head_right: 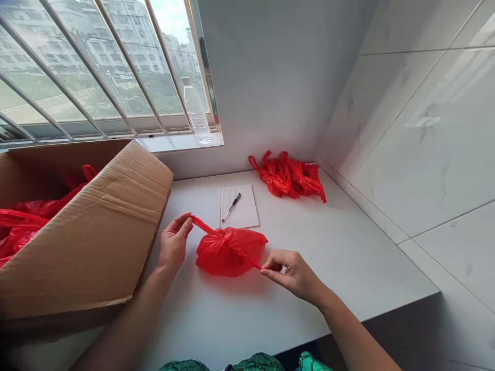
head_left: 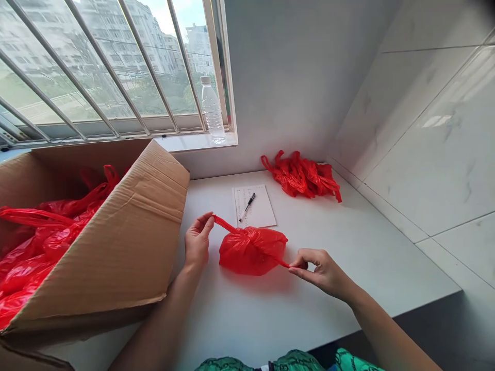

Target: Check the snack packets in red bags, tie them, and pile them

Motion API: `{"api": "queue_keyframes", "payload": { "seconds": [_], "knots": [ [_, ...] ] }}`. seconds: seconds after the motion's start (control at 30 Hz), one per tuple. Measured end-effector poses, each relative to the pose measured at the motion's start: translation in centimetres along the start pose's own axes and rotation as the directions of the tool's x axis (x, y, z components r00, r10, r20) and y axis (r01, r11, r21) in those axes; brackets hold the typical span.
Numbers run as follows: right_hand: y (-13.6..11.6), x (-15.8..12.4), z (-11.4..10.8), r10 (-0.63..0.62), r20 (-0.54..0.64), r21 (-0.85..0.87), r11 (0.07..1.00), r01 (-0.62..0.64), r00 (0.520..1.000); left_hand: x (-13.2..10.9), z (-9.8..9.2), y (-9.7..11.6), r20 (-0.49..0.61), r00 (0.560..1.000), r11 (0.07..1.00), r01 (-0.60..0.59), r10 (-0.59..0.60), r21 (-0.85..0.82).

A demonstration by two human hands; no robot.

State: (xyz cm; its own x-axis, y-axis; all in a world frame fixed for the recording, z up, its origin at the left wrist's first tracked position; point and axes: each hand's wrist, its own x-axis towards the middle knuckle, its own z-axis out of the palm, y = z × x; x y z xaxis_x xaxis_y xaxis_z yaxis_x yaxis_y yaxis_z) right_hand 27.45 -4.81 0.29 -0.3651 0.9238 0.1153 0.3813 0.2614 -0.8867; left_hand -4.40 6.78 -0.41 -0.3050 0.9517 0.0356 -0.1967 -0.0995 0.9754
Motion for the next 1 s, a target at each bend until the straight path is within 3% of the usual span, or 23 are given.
{"api": "queue_keyframes", "payload": {
  "seconds": [0.1,0.17,0.23,0.33,0.43,0.53,0.63,0.77,1.0],
  "knots": [
    [1.3,-0.5,-1.6,0.102,0.085,0.039,0.994,-0.105,0.991,-0.9,-1.9,-0.5,0.109,0.994,0.99,0.003,-0.018,0.142],
    [2.1,-0.2,-2.3,0.121,-0.018,-0.069,0.99,-0.122,0.993,-1.4,-2.9,-0.4,0.187,0.98,0.947,0.005,-0.068,0.32],
    [2.8,0.9,-2.1,0.035,-0.113,-0.27,0.961,-0.065,0.993,-2.0,-3.1,-0.2,0.304,0.948,0.85,-0.077,-0.1,0.521],
    [2.9,4.1,-0.1,-0.222,-0.022,-0.477,0.859,0.185,0.975,-2.9,-1.3,0.2,0.509,0.859,0.651,-0.352,-0.061,0.673],
    [2.2,7.8,2.5,-0.396,0.079,-0.509,0.773,0.379,0.915,-3.7,1.6,0.4,0.663,0.747,0.465,-0.604,0.048,0.647],
    [2.2,10.1,4.5,-0.421,0.105,-0.484,0.77,0.416,0.901,-4.1,2.9,-0.3,0.774,0.619,0.316,-0.766,0.13,0.56],
    [3.2,10.4,5.5,-0.415,0.084,-0.496,0.771,0.399,0.906,-4.1,2.3,-2.0,0.825,0.547,0.203,-0.832,0.14,0.517],
    [4.4,9.7,6.1,-0.43,0.068,-0.53,0.749,0.398,0.9,-4.1,1.1,-3.9,0.841,0.52,0.13,-0.853,0.15,0.505],
    [5.0,9.8,6.5,-0.425,0.071,-0.546,0.74,0.392,0.902,-4.2,1.3,-4.7,0.837,0.53,0.147,-0.846,0.137,0.512]
  ]
}}
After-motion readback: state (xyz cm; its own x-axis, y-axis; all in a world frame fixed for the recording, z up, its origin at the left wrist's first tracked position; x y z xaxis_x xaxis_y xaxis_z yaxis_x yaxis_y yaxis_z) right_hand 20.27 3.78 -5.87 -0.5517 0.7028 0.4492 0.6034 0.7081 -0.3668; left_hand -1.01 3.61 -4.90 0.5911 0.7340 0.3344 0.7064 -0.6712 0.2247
